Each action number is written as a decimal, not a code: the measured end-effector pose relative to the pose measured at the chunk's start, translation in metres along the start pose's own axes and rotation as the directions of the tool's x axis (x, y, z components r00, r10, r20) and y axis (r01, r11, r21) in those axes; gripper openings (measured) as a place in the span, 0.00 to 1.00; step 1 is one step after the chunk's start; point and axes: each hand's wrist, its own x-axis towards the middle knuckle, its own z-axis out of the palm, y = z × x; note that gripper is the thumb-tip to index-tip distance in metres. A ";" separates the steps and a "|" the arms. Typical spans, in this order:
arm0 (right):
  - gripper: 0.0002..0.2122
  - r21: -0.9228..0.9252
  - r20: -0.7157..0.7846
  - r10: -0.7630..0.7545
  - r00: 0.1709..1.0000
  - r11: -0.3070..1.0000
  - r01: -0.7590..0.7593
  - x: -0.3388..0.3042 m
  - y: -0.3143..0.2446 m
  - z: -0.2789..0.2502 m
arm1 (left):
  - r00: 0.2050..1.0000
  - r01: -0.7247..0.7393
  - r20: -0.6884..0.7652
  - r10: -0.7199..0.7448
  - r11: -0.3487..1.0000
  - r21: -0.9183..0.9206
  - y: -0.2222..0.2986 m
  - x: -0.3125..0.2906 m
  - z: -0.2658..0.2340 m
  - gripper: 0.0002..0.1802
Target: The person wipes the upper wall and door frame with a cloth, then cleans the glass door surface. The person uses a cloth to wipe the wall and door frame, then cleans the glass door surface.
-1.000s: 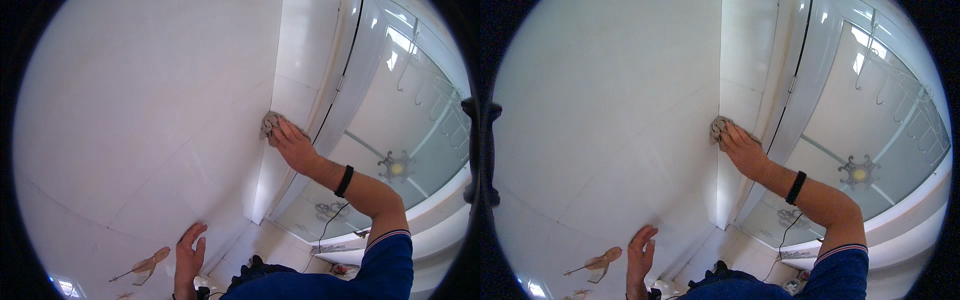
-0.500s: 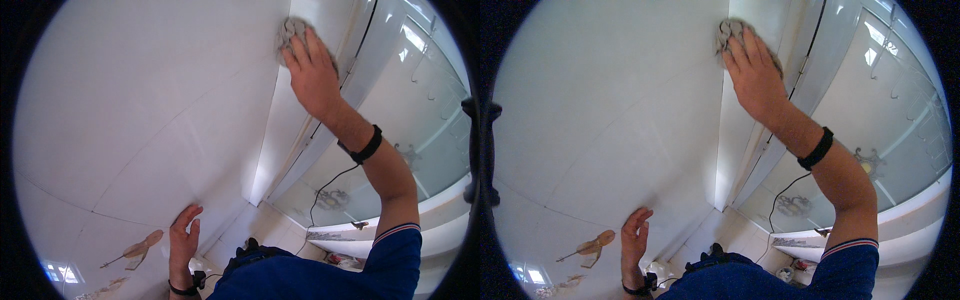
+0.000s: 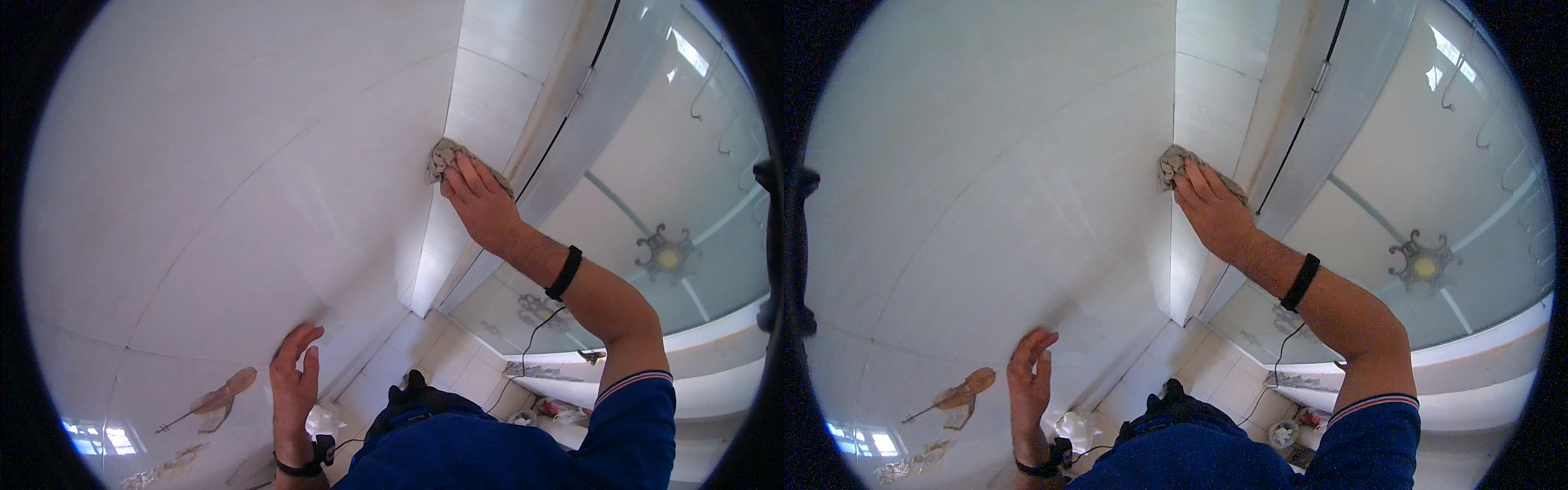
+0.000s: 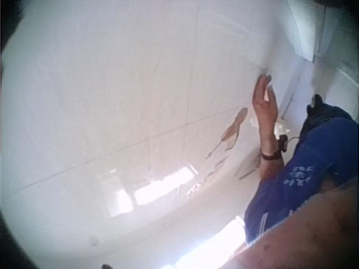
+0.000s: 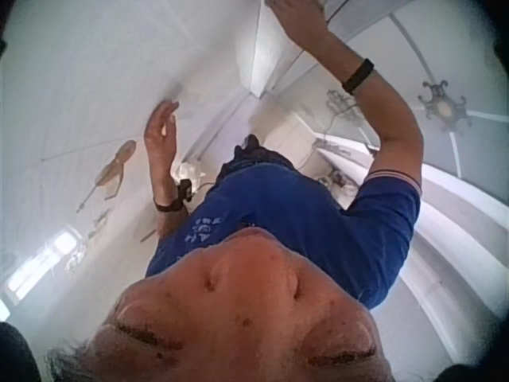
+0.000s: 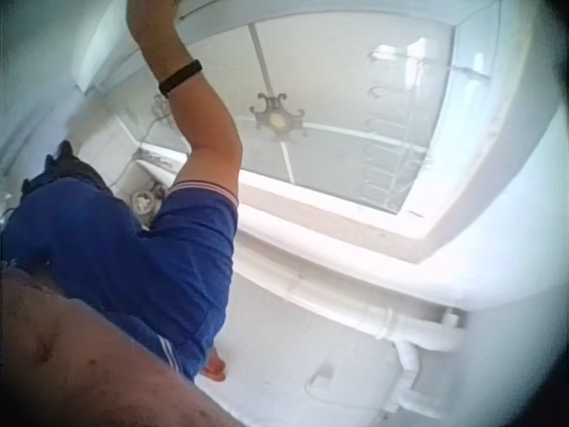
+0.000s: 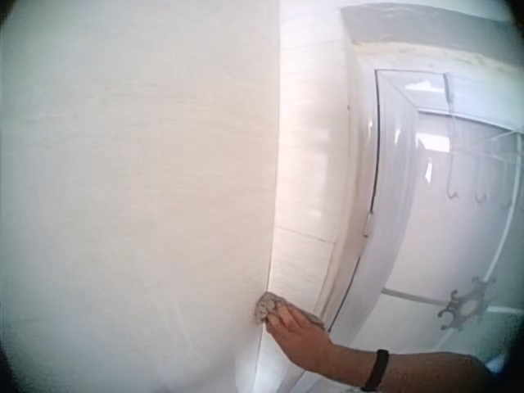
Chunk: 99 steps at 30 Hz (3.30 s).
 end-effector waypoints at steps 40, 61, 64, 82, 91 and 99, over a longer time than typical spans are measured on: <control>0.22 -0.028 0.287 -0.069 0.955 0.996 0.080 -0.055 -0.071 0.062 | 0.999 0.027 0.025 -0.028 0.999 0.046 -0.022 -0.004 0.002 0.19; 0.19 0.046 0.046 0.075 0.996 0.996 -0.077 -0.019 -0.018 -0.003 | 0.998 0.048 -0.036 -0.047 0.998 0.027 -0.026 -0.005 0.007 0.17; 0.19 0.060 0.145 0.022 0.989 0.998 -0.031 -0.026 -0.033 0.017 | 0.998 0.048 -0.038 -0.046 0.997 0.059 -0.025 -0.005 0.007 0.17; 0.21 0.021 0.280 -0.121 0.952 0.993 0.120 -0.087 -0.107 0.116 | 0.998 0.014 -0.061 -0.006 0.992 0.127 -0.027 -0.003 0.014 0.16; 0.15 0.228 0.339 -0.249 0.907 0.957 0.178 -0.079 -0.100 0.116 | 1.000 0.011 -0.013 -0.008 0.973 0.231 -0.026 -0.004 0.018 0.18; 0.19 0.615 0.787 0.063 0.614 -0.158 -0.772 -0.087 -0.113 0.062 | 0.998 0.065 -0.017 -0.063 0.985 0.160 -0.043 0.004 0.037 0.19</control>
